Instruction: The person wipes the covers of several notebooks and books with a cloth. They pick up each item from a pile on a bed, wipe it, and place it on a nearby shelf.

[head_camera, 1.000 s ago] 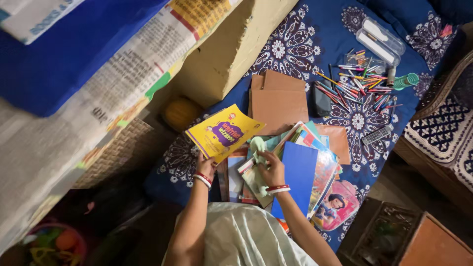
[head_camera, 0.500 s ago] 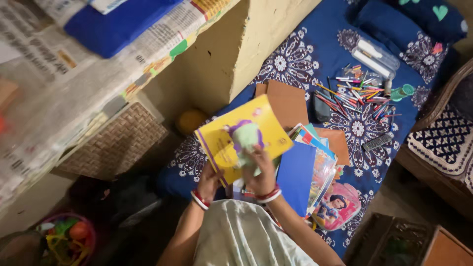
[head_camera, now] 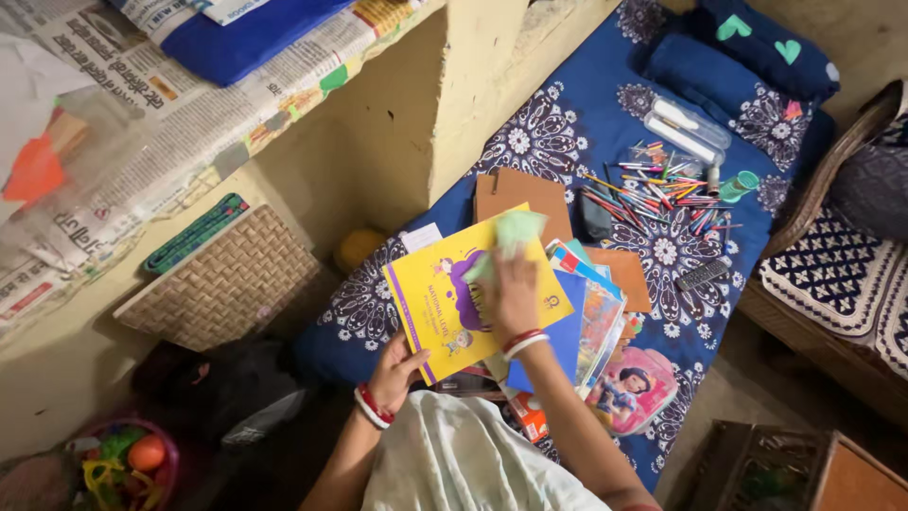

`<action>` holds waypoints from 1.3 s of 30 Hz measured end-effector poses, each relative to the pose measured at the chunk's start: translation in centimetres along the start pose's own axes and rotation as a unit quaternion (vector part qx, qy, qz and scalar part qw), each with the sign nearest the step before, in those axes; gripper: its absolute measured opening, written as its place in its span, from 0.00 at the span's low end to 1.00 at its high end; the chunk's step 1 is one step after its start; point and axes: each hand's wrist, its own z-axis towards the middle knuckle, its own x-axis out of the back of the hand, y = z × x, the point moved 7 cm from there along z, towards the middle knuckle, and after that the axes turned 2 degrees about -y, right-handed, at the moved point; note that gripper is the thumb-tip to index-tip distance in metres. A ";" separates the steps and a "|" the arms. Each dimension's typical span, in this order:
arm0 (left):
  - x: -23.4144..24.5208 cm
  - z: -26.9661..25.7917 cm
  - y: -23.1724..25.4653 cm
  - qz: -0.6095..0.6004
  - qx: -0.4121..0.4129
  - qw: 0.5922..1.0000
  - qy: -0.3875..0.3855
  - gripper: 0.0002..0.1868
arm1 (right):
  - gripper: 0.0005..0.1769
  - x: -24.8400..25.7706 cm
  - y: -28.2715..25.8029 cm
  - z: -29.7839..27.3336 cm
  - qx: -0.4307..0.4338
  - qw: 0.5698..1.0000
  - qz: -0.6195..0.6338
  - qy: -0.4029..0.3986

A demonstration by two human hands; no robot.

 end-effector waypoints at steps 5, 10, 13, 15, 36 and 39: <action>-0.2 -0.9 0.6 0.004 0.013 1.000 0.020 0.26 | 0.29 -0.4 14.2 -2.2 -0.199 0.969 0.149 0.016; 1.7 0.6 -0.9 0.034 0.006 0.999 -0.003 0.27 | 0.16 -0.9 18.4 -5.3 -0.319 0.822 0.462 -0.100; 3.4 2.4 -1.8 0.098 0.056 0.992 0.061 0.33 | 0.11 2.3 15.5 -5.1 -0.220 0.812 0.540 -0.016; 3.5 3.0 -1.7 0.099 0.084 0.987 0.096 0.34 | 0.12 3.8 12.6 -5.8 -0.195 0.842 0.504 0.015; 1.3 5.1 -0.4 -0.285 -0.052 0.956 -0.048 0.29 | 0.42 6.6 -15.5 -8.2 0.303 0.926 0.081 -0.210; -1.3 4.6 -0.9 -0.311 -0.046 0.945 -0.092 0.28 | 0.41 5.3 -14.4 -4.6 0.249 0.953 0.055 -0.165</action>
